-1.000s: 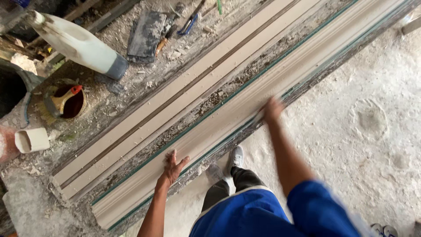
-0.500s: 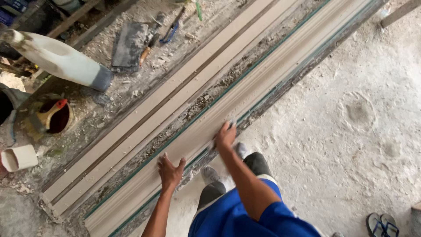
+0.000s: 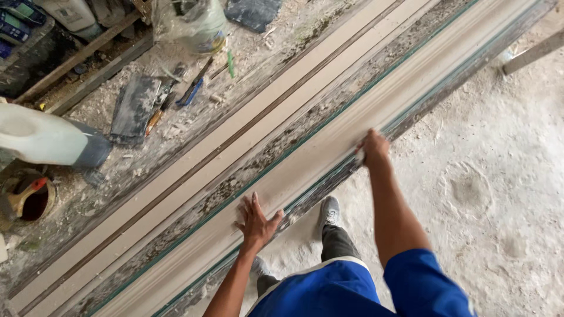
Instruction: The person smooths long plaster cornice moldings laid on a workbench, running a small sanding block along their surfaces by hand. They reposition the moldings and work along different sections, brushing off debris as they go.
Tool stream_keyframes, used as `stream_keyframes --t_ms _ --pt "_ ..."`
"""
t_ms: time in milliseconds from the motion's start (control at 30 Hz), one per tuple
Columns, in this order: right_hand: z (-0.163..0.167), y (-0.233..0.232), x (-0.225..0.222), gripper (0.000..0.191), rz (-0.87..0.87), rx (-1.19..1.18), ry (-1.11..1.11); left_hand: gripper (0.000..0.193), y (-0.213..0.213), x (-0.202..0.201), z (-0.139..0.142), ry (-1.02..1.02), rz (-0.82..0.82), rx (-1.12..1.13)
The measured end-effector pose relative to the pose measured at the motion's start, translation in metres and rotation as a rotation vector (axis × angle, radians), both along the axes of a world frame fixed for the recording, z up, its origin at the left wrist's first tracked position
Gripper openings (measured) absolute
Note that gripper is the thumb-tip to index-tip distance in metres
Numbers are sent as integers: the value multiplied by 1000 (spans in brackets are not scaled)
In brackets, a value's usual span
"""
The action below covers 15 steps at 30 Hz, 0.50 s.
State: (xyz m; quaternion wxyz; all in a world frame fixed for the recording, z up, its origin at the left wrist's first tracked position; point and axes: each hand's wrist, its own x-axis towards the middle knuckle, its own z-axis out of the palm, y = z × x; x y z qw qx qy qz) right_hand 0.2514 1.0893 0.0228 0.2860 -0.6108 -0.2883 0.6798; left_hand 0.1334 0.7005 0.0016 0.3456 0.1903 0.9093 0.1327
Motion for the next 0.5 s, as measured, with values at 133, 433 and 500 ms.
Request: stream_keyframes --t_ms 133,433,500 --pt "10 117 26 31 -12 -16 -75 121 14 8 -1 41 -23 -154" --pt "-30 -18 -10 38 -144 195 46 121 -6 -30 -4 -270 39 -66" --pt "-29 -126 -31 46 -72 153 -98 120 -5 -34 3 -299 13 -92"
